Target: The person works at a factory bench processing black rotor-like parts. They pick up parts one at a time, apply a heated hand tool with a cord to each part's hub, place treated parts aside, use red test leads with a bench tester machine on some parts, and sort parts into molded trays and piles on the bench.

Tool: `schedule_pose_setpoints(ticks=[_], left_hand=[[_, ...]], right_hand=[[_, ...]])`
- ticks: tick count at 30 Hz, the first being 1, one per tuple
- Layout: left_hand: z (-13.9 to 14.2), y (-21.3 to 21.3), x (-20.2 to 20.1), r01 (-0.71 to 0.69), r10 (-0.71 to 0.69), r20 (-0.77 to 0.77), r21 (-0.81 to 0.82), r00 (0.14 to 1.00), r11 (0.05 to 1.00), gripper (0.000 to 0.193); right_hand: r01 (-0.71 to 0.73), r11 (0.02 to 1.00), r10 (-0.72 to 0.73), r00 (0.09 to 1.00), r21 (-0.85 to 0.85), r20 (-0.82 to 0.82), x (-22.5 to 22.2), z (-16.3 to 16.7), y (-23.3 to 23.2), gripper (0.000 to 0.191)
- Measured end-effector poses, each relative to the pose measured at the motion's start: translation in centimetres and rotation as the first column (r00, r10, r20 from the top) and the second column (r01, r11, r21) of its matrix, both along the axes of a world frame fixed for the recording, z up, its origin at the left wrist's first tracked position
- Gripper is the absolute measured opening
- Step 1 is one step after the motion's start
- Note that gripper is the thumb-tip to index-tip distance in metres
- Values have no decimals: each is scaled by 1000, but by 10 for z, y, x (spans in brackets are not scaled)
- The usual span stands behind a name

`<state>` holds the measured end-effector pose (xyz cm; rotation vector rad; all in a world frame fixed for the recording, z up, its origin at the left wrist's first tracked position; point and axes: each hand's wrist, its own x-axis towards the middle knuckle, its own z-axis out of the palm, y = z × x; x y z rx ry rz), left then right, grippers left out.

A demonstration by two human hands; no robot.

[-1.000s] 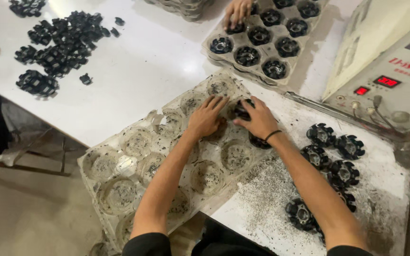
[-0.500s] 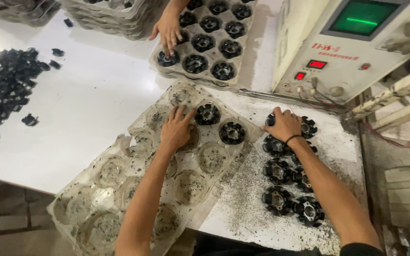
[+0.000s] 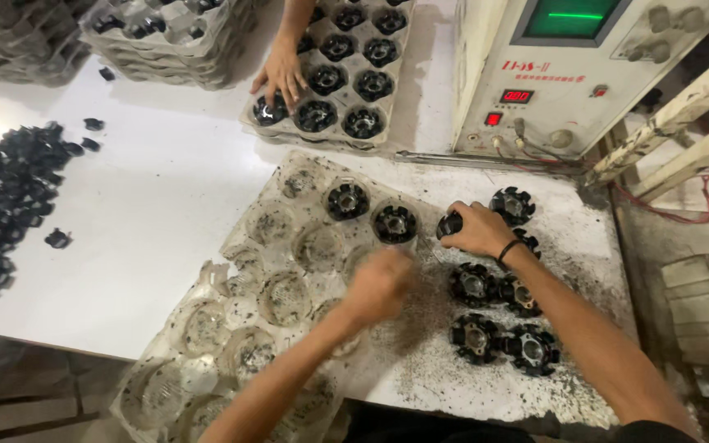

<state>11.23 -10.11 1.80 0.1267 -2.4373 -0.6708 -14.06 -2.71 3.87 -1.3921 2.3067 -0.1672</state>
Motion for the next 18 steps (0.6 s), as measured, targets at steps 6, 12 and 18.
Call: schedule_pose_setpoints(ticks=[6, 12, 18], left_hand=[[-36, 102, -24, 359, -265, 286, -358, 921, 862, 44], [-53, 98, -37, 390, -228, 369, -462, 901, 796, 41], [-14, 76, -38, 490, -436, 292, -142, 851, 860, 51]], right_hand=[[-500, 857, 502, 865, -127, -17, 98, 8, -33, 83], [-653, 757, 652, 756, 0, -63, 143, 8, -103, 84], [-718, 634, 740, 671, -286, -42, 130, -23, -127, 39]])
